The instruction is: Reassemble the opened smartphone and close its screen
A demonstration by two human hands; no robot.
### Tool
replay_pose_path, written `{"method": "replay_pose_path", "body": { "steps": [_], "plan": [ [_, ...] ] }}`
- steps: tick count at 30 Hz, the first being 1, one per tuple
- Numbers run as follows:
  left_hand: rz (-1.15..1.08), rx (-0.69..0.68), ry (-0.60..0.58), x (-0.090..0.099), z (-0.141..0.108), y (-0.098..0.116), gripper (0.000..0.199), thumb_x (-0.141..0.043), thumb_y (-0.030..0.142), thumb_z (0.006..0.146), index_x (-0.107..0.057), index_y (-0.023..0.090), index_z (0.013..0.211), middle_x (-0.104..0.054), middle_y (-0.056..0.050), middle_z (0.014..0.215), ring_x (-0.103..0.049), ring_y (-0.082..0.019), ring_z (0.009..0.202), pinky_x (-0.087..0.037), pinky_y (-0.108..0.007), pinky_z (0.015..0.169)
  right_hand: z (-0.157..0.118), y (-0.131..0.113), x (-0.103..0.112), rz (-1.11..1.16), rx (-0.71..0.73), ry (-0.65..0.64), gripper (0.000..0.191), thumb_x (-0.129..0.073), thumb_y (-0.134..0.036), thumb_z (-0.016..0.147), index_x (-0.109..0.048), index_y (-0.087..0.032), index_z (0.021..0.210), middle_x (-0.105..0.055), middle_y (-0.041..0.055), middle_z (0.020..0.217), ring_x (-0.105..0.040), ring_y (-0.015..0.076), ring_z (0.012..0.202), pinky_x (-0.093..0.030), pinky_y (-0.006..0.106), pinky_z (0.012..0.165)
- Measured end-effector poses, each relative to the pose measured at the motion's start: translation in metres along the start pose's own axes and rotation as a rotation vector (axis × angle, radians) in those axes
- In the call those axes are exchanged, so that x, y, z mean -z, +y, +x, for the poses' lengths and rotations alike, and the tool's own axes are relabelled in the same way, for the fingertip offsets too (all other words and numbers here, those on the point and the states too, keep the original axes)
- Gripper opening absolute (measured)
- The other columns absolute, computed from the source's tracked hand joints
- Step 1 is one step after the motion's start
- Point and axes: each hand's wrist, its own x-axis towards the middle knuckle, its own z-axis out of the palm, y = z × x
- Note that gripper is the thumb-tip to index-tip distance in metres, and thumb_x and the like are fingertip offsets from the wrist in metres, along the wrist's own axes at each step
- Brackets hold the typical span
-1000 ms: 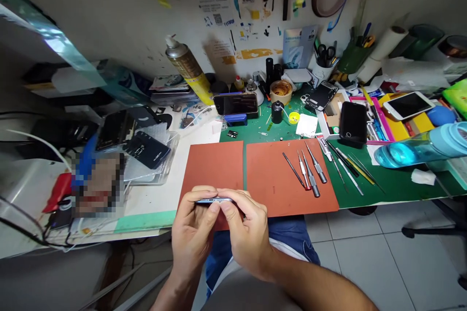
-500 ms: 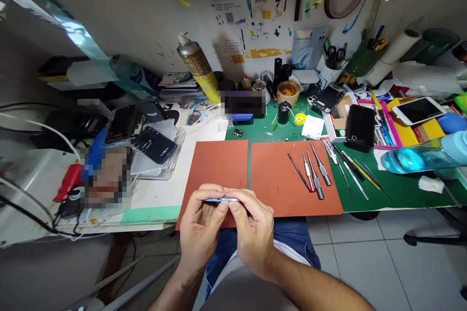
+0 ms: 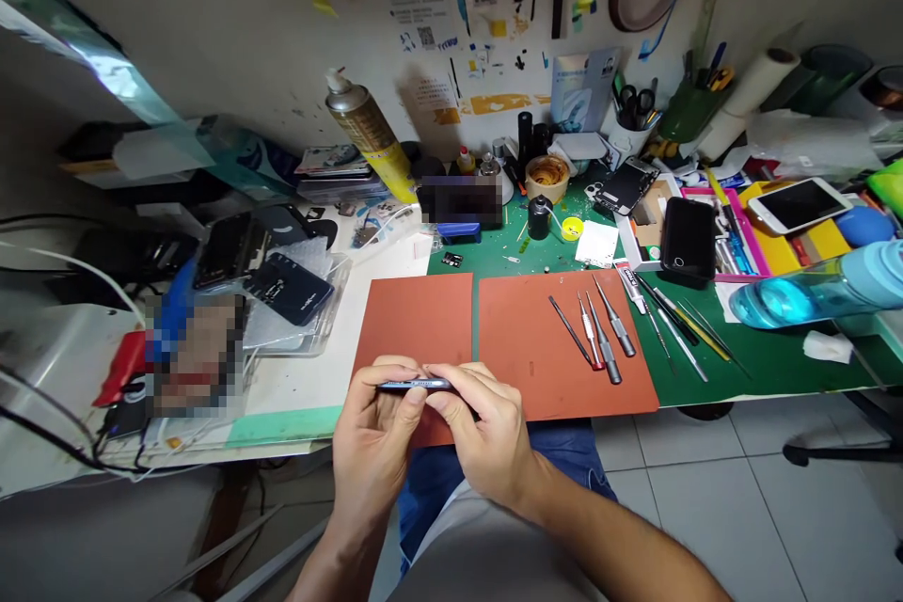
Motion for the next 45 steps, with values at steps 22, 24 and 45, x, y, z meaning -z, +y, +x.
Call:
{"method": "replay_pose_path", "body": {
  "steps": [22, 24, 45],
  "plan": [
    [-0.057, 0.083, 0.046, 0.009, -0.006, -0.013, 0.015, -0.079, 0.031, 0.099, -0.076, 0.023, 0.112, -0.073, -0.005, 0.102, -0.078, -0.018, 0.096, -0.065, -0.028, 0.089, 0.012, -0.003, 0.014, -0.107, 0.130, -0.099, 0.034, -0.057, -0.011, 0.108, -0.079, -0.026, 0.129, -0.085, 0.0065, 0.111, -0.080, 0.0203, 0.096, -0.066, 0.034, 0.087],
    [-0.068, 0.096, 0.040, 0.013, -0.008, -0.015, 0.015, -0.074, 0.034, 0.103, -0.077, 0.022, 0.112, -0.073, -0.007, 0.105, -0.078, -0.019, 0.098, -0.065, -0.030, 0.090, 0.011, -0.003, 0.014, -0.118, 0.132, -0.093, 0.033, -0.058, -0.012, 0.108, -0.080, -0.025, 0.128, -0.085, 0.0071, 0.110, -0.079, 0.0207, 0.094, -0.066, 0.035, 0.085],
    [-0.047, 0.164, 0.011, 0.015, -0.002, -0.012, 0.025, -0.074, 0.039, 0.102, -0.077, 0.021, 0.119, -0.083, -0.011, 0.110, -0.081, -0.024, 0.107, -0.065, -0.036, 0.096, 0.010, 0.002, 0.012, -0.145, 0.006, -0.049, 0.019, -0.064, -0.014, 0.105, -0.079, -0.023, 0.113, -0.082, 0.0034, 0.097, -0.078, 0.0177, 0.084, -0.062, 0.027, 0.077]
  ]
}}
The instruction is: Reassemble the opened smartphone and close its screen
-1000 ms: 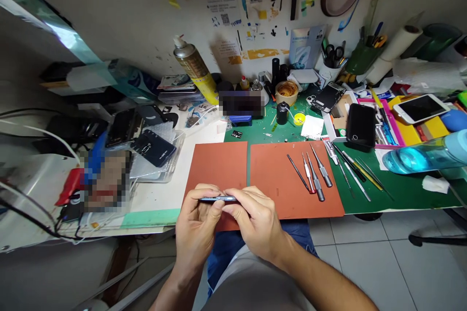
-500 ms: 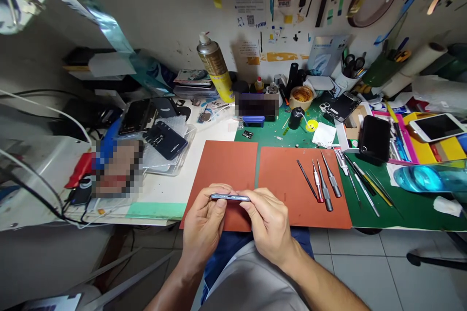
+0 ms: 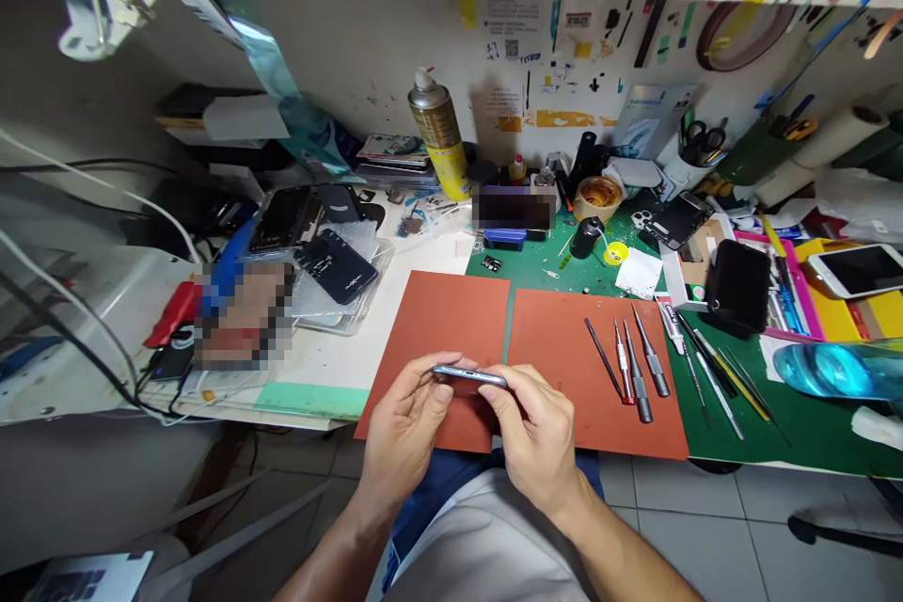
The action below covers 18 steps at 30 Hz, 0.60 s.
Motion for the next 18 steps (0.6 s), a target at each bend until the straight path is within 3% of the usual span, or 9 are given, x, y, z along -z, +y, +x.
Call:
{"method": "replay_pose_path", "body": {
  "steps": [5, 8, 12, 15, 18],
  "plan": [
    [0.079, 0.060, 0.052, 0.007, 0.006, -0.005, 0.029, -0.075, 0.047, 0.099, -0.080, 0.021, 0.110, -0.084, -0.011, 0.109, -0.082, -0.026, 0.104, -0.066, -0.036, 0.093, 0.002, 0.000, 0.002, -0.018, -0.029, 0.038, 0.016, -0.066, -0.018, 0.104, -0.080, -0.024, 0.106, -0.080, 0.0007, 0.088, -0.074, 0.0155, 0.072, -0.059, 0.026, 0.070],
    [0.063, 0.085, -0.001, 0.010, 0.011, -0.003, 0.032, -0.081, 0.048, 0.093, -0.080, 0.020, 0.107, -0.084, -0.009, 0.101, -0.082, -0.025, 0.095, -0.067, -0.033, 0.087, 0.005, -0.003, 0.002, -0.011, -0.071, 0.036, 0.014, -0.067, -0.022, 0.104, -0.080, -0.023, 0.105, -0.078, 0.0001, 0.083, -0.070, 0.0142, 0.067, -0.056, 0.025, 0.066],
    [0.050, 0.169, -0.064, 0.012, 0.014, 0.003, 0.026, -0.085, 0.043, 0.092, -0.081, 0.019, 0.098, -0.082, -0.005, 0.089, -0.079, -0.020, 0.084, -0.064, -0.025, 0.077, 0.010, -0.010, 0.004, 0.056, -0.182, -0.002, 0.016, -0.067, -0.030, 0.104, -0.081, -0.022, 0.106, -0.078, 0.0034, 0.089, -0.071, 0.0171, 0.079, -0.057, 0.028, 0.074],
    [-0.096, 0.286, -0.021, 0.010, 0.013, 0.005, 0.028, -0.089, 0.042, 0.088, -0.081, 0.018, 0.100, -0.083, -0.006, 0.094, -0.078, -0.020, 0.090, -0.062, -0.024, 0.081, 0.010, -0.018, 0.008, 0.142, -0.247, -0.076, 0.023, -0.075, -0.035, 0.098, -0.080, -0.022, 0.117, -0.076, 0.0063, 0.101, -0.070, 0.0209, 0.092, -0.058, 0.033, 0.084],
    [-0.301, 0.434, 0.008, 0.005, 0.012, 0.008, 0.036, -0.093, 0.043, 0.083, -0.082, 0.017, 0.105, -0.083, -0.010, 0.101, -0.079, -0.025, 0.096, -0.064, -0.031, 0.087, 0.006, -0.026, 0.011, 0.203, -0.289, -0.127, 0.027, -0.077, -0.033, 0.095, -0.079, -0.022, 0.120, -0.072, 0.0056, 0.101, -0.067, 0.0209, 0.092, -0.057, 0.034, 0.086]
  ]
}}
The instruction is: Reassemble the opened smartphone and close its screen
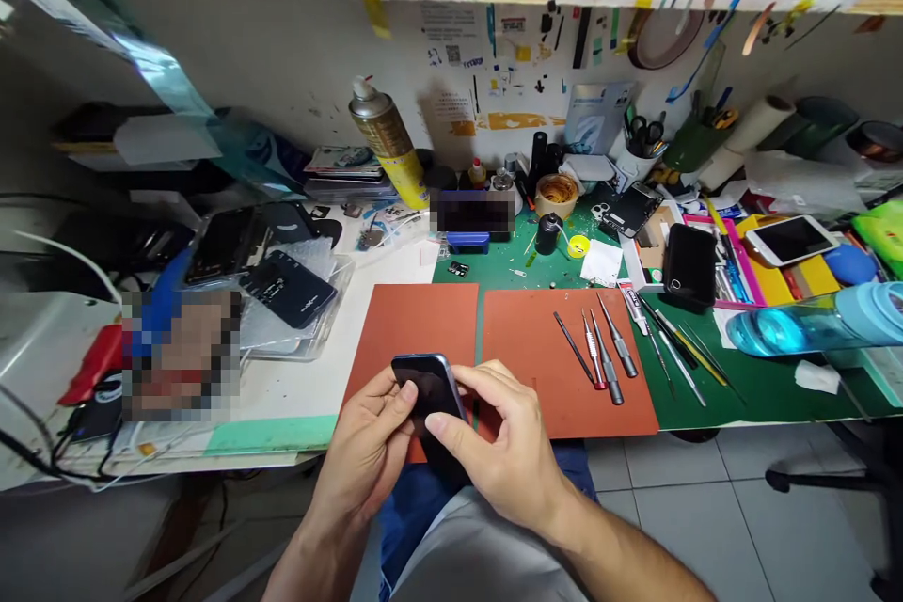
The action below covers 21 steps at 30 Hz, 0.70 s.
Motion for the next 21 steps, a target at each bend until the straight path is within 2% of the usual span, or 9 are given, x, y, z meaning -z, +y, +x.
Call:
{"method": "replay_pose_path", "body": {
  "steps": [5, 12, 17, 19, 21],
  "plan": [
    [-0.122, 0.144, 0.000, -0.009, -0.004, 0.004, 0.042, -0.097, 0.042, 0.078, -0.081, 0.015, 0.107, -0.083, -0.013, 0.099, -0.081, -0.031, 0.098, -0.065, -0.040, 0.092, -0.008, -0.006, -0.006, -0.116, -0.006, 0.034, 0.010, -0.071, -0.025, 0.096, -0.078, -0.022, 0.102, -0.062, 0.0014, 0.087, -0.059, 0.0171, 0.080, -0.050, 0.029, 0.072],
    [-0.129, 0.199, -0.001, -0.011, -0.006, 0.004, 0.042, -0.099, 0.042, 0.076, -0.082, 0.015, 0.104, -0.084, -0.014, 0.098, -0.081, -0.034, 0.102, -0.065, -0.045, 0.095, -0.010, -0.003, -0.015, -0.231, 0.049, 0.163, 0.014, -0.070, -0.027, 0.098, -0.078, -0.021, 0.089, -0.052, -0.0031, 0.074, -0.049, 0.0128, 0.067, -0.042, 0.028, 0.063],
    [-0.051, 0.104, 0.070, -0.011, -0.008, 0.000, 0.045, -0.100, 0.041, 0.074, -0.083, 0.016, 0.107, -0.085, -0.013, 0.106, -0.081, -0.033, 0.108, -0.064, -0.042, 0.099, -0.008, 0.003, -0.007, -0.173, -0.075, 0.167, 0.020, -0.068, -0.033, 0.099, -0.080, -0.021, 0.089, -0.053, -0.0028, 0.073, -0.048, 0.0120, 0.064, -0.038, 0.028, 0.060],
    [-0.042, 0.123, 0.052, -0.009, -0.008, -0.001, 0.046, -0.099, 0.041, 0.076, -0.084, 0.016, 0.111, -0.085, -0.014, 0.107, -0.080, -0.034, 0.109, -0.064, -0.044, 0.100, -0.006, 0.005, -0.003, -0.090, -0.147, 0.140, 0.022, -0.070, -0.037, 0.098, -0.081, -0.021, 0.088, -0.053, -0.0026, 0.073, -0.049, 0.0123, 0.065, -0.038, 0.028, 0.061],
    [-0.067, 0.196, -0.015, -0.008, -0.009, 0.000, 0.045, -0.096, 0.043, 0.080, -0.084, 0.016, 0.114, -0.085, -0.015, 0.109, -0.080, -0.036, 0.111, -0.064, -0.046, 0.101, -0.002, 0.007, 0.000, 0.008, -0.216, 0.117, 0.024, -0.073, -0.041, 0.096, -0.080, -0.020, 0.085, -0.052, -0.0024, 0.074, -0.048, 0.0127, 0.066, -0.038, 0.029, 0.062]
  ]
}}
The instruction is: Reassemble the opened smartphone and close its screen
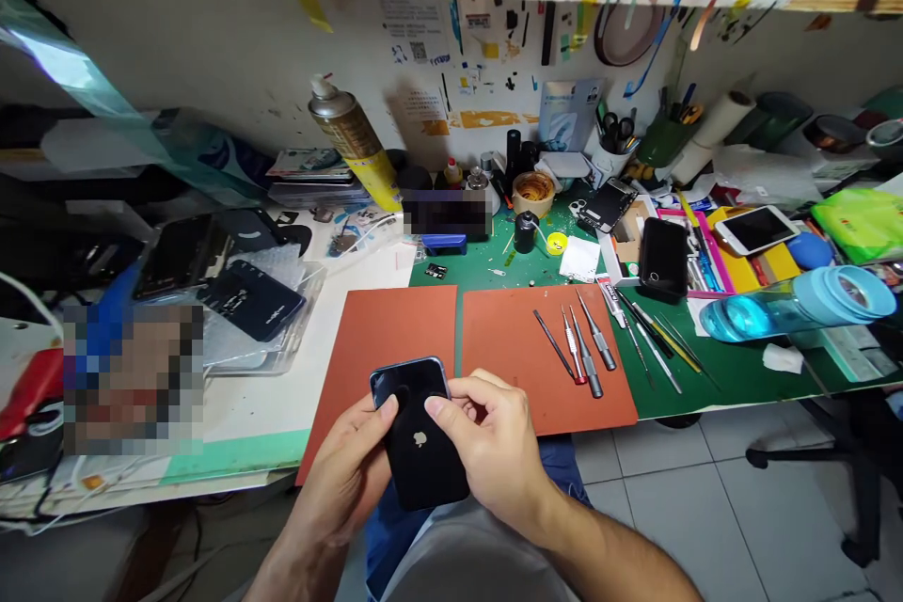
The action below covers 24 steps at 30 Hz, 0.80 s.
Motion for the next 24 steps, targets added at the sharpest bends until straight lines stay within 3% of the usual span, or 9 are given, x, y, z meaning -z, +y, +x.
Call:
{"method": "replay_pose_path", "body": {
  "steps": [5, 10, 19, 21, 24],
  "plan": [
    [-0.079, 0.144, -0.137, -0.004, 0.003, 0.003, 0.042, -0.089, 0.039, 0.089, -0.083, 0.017, 0.124, -0.084, -0.016, 0.120, -0.077, -0.036, 0.119, -0.061, -0.046, 0.106, 0.012, 0.005, 0.004, 0.093, -0.068, -0.023, 0.029, -0.076, -0.045, 0.092, -0.080, -0.019, 0.081, -0.051, -0.0025, 0.073, -0.045, 0.0134, 0.067, -0.037, 0.030, 0.063],
    [-0.073, 0.172, -0.131, -0.014, 0.009, 0.004, 0.045, -0.085, 0.038, 0.093, -0.078, 0.017, 0.133, -0.084, -0.015, 0.120, -0.079, -0.033, 0.113, -0.062, -0.043, 0.101, 0.021, 0.010, 0.012, 0.123, -0.109, -0.065, 0.035, -0.079, -0.052, 0.091, -0.080, -0.018, 0.082, -0.056, -0.0019, 0.070, -0.045, 0.0133, 0.066, -0.038, 0.030, 0.063],
    [-0.037, 0.169, -0.115, -0.024, 0.009, 0.010, 0.045, -0.088, 0.042, 0.090, -0.080, 0.013, 0.123, -0.085, -0.015, 0.104, -0.083, -0.030, 0.087, -0.064, -0.036, 0.080, 0.035, 0.001, 0.025, 0.250, -0.186, -0.257, 0.044, -0.074, -0.058, 0.096, -0.074, -0.017, 0.078, -0.061, -0.0021, 0.066, -0.052, 0.0119, 0.061, -0.043, 0.027, 0.061],
    [-0.057, 0.167, -0.095, -0.026, 0.010, 0.011, 0.044, -0.088, 0.042, 0.089, -0.080, 0.013, 0.121, -0.085, -0.016, 0.107, -0.083, -0.031, 0.089, -0.065, -0.039, 0.085, 0.036, 0.002, 0.029, 0.266, -0.156, -0.220, 0.042, -0.075, -0.058, 0.095, -0.078, -0.017, 0.083, -0.067, -0.0001, 0.071, -0.058, 0.0135, 0.065, -0.049, 0.028, 0.065],
    [-0.116, 0.172, -0.030, -0.026, 0.012, 0.010, 0.042, -0.087, 0.036, 0.089, -0.079, 0.013, 0.124, -0.083, -0.019, 0.120, -0.082, -0.032, 0.099, -0.065, -0.043, 0.093, 0.031, 0.011, 0.034, 0.207, -0.120, -0.019, 0.043, -0.078, -0.060, 0.092, -0.081, -0.018, 0.084, -0.073, 0.0029, 0.073, -0.064, 0.0159, 0.067, -0.054, 0.030, 0.068]
  ]
}}
